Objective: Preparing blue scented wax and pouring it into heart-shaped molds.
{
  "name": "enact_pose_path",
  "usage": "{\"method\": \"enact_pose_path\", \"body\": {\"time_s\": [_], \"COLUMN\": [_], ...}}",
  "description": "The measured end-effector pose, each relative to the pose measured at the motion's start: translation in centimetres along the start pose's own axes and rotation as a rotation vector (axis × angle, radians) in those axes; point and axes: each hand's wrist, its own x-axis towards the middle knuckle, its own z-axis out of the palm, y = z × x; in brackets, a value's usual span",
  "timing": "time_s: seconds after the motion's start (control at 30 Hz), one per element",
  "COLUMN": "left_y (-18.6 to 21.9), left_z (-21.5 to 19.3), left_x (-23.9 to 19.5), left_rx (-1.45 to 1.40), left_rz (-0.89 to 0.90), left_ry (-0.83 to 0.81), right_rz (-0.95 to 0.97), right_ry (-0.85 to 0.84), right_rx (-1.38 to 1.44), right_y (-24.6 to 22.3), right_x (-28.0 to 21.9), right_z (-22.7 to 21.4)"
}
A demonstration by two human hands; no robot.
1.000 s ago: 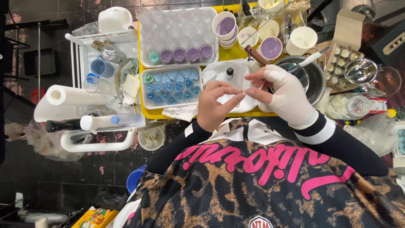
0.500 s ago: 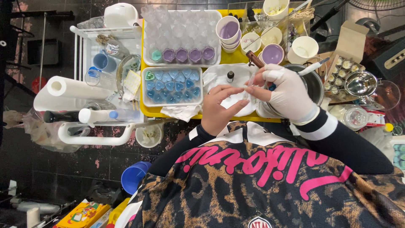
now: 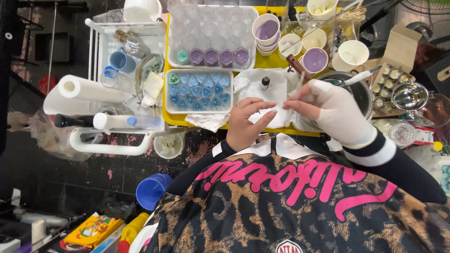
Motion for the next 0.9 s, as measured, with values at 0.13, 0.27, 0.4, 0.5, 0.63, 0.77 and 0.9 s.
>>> {"method": "enact_pose_path", "body": {"time_s": [0.13,0.27,0.4,0.5,0.63,0.77,0.9], "left_y": [-0.8,-1.6,-2.6,-3.1,-3.1,-3.5,-3.7], "left_z": [0.5,1.0,1.8,2.0,2.3,2.5,2.5], "left_x": [-0.2,-0.1,-0.1,0.1,0.3,0.4,0.3], "left_rx": [-0.020,-0.036,-0.032,-0.049,-0.057,-0.051,-0.064], "left_rz": [0.009,-0.035,-0.085,-0.096,-0.122,-0.126,-0.161], "left_ry": [-0.006,-0.050,-0.072,-0.113,-0.127,-0.127,-0.109], "right_rz": [0.034,0.109,0.107,-0.007,-0.029,0.076,0.017], "right_ry": [0.103,0.312,0.468,0.527,0.574,0.593,0.573], "right_rx": [-0.048,-0.241,-0.471,-0.665,-0.685,-0.816,-1.030], "right_y": [0.4,1.4,4.2,5.9,8.6,9.5,10.0], "right_x": [-3.0,-6.0,-8.0,-8.8,-8.8,-8.5,-8.6], "right_z": [-2.2,-4.4,-6.7,-7.7,-8.3,-8.6,-9.3]}}
